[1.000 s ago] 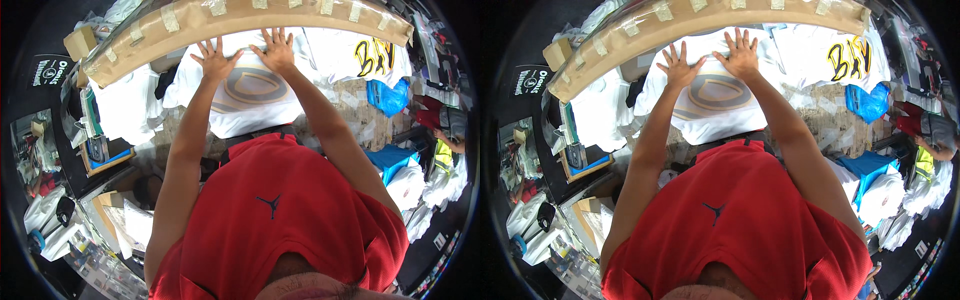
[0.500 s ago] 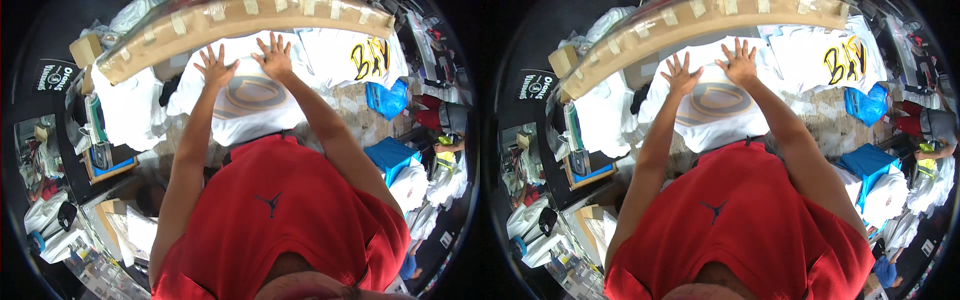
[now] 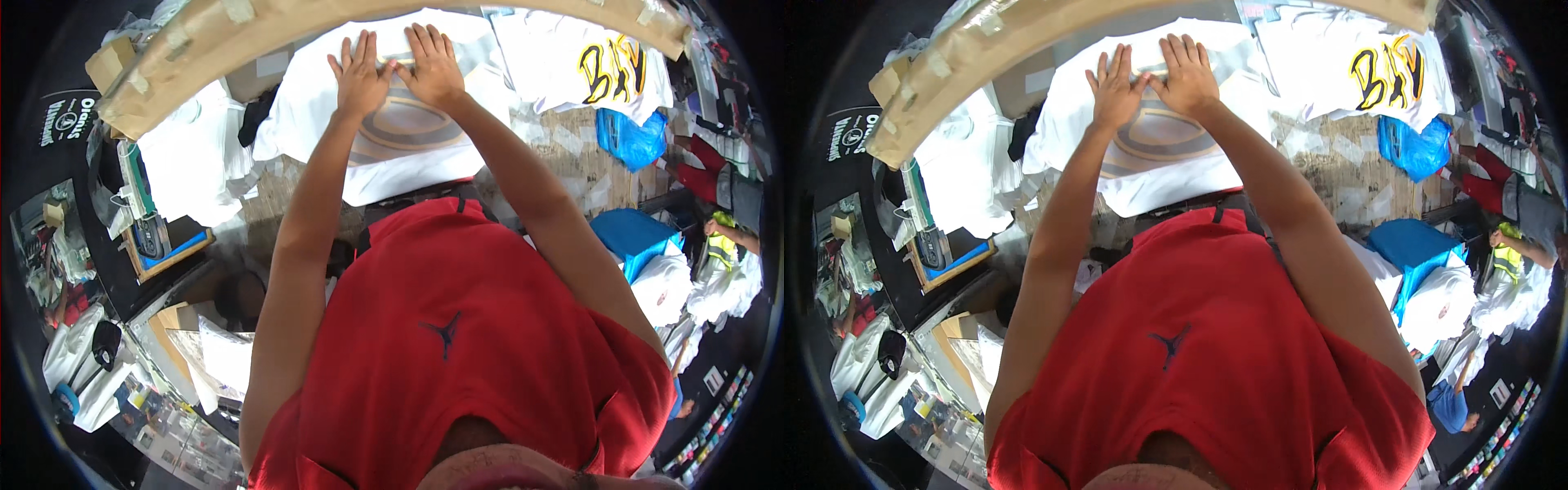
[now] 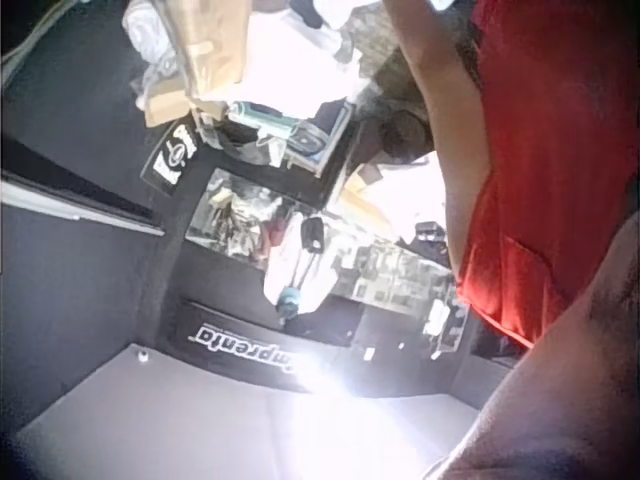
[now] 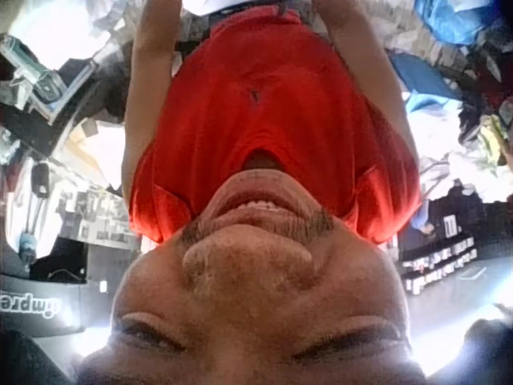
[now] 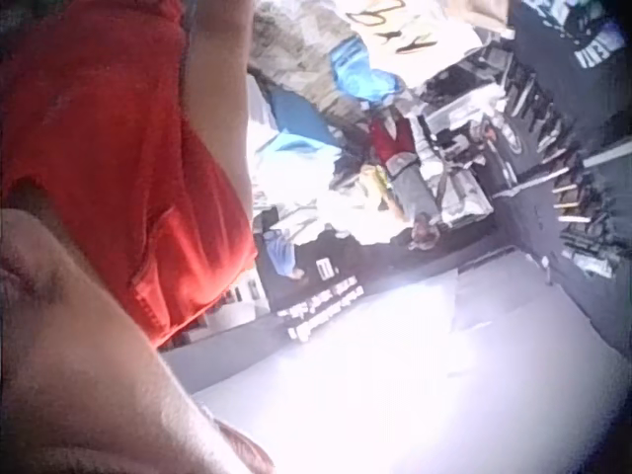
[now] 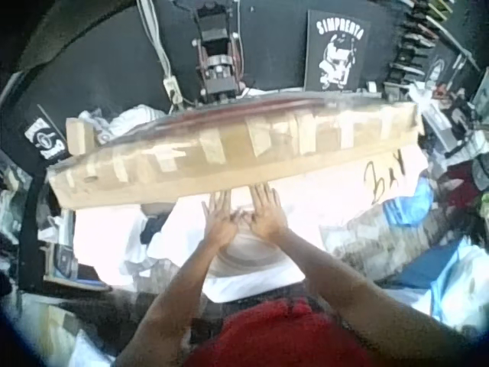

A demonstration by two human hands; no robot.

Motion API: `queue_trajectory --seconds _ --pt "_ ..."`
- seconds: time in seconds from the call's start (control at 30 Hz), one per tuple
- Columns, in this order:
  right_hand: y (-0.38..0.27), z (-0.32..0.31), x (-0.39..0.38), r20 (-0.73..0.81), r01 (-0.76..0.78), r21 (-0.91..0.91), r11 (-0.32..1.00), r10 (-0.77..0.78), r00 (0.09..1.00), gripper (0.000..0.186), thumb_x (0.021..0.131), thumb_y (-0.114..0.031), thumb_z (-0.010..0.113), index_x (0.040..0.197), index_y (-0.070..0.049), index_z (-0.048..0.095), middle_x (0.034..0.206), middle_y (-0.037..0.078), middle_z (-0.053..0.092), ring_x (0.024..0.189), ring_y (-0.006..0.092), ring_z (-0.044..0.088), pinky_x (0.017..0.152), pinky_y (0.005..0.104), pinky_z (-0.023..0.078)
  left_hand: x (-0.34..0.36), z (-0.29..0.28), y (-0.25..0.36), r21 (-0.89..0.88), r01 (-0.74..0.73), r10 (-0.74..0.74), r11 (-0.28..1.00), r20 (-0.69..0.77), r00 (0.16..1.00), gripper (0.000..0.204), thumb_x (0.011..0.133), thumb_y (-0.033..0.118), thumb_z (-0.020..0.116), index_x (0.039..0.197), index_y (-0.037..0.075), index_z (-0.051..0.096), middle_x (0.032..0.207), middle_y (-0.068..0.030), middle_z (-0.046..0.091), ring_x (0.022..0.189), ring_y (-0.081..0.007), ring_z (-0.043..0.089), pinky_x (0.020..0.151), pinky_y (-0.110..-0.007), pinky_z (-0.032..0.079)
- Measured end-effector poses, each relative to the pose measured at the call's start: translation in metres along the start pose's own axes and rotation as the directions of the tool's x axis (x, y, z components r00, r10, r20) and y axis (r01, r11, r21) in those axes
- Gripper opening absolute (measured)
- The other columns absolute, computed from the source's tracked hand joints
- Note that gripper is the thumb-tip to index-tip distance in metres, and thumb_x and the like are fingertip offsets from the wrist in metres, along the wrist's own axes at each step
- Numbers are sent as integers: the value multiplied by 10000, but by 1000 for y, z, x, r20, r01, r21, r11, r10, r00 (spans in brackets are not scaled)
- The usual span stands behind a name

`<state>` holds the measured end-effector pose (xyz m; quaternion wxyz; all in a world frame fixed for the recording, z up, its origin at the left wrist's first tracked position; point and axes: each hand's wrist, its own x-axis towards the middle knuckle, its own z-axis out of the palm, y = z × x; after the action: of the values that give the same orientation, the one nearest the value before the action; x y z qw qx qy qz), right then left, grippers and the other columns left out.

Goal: The person heat presses labels onto T-shirts by positioning transfer paper on the shirts, pressing them with a heat press machine, and peeling off the backing paper by hand.

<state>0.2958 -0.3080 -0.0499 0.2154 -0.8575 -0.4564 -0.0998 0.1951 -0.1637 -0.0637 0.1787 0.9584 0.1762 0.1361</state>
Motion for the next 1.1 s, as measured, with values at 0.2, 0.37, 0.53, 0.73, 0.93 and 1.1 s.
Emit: queue_trajectory --seconds 0.2,0.37,0.53,0.73,0.93,1.1 --pt "6 -9 10 116 -32 7 999 31 993 708 866 -434 624 1424 -45 427 1491 139 389 1392 325 324 1151 479 262 7 -6 -12 -27 26 -21 999 182 983 934 859 606 596 1555 113 214 1637 -58 161 1510 -334 36 1173 -608 -34" --pt "50 -12 13 321 106 44 993 -114 940 736 842 -306 682 1470 -59 389 1554 100 335 1441 278 281 1194 404 250 6 -29 -7 -32 -25 35 999 345 938 1438 495 694 831 1566 59 113 1645 -101 85 1514 -321 -49 1186 -582 -54" --pt "36 -28 11 412 55 59 997 -74 908 864 769 -255 767 1499 -65 346 1599 93 257 1486 275 198 1215 357 231 2 -35 -7 -26 -34 41 999 349 936 1540 399 711 854 1566 53 94 1646 -110 55 1512 -321 -71 1184 -583 -66" --pt "32 -37 15 473 31 98 995 -74 878 875 773 -271 773 1506 -77 338 1605 93 245 1492 284 177 1221 379 209 7 -38 -12 -32 17 -2 999 408 913 1409 528 600 871 1571 73 83 1652 -70 45 1514 -296 -81 1196 -548 -62" --pt "54 -17 16 421 -57 172 983 -21 907 788 869 -441 654 1502 -89 345 1584 151 271 1479 344 200 1210 437 191 23 -41 -4 -11 -16 20 1000 489 872 1321 564 385 904 1573 96 102 1655 -28 36 1518 -299 -29 1205 -563 18" --pt "-5 -14 19 351 -100 -5 995 96 932 744 937 -543 507 1510 -104 332 1570 182 269 1470 376 195 1183 549 169 17 -44 -15 15 22 -26 1000 463 886 1315 554 370 914 1570 113 119 1649 -40 57 1515 -311 7 1190 -612 60"
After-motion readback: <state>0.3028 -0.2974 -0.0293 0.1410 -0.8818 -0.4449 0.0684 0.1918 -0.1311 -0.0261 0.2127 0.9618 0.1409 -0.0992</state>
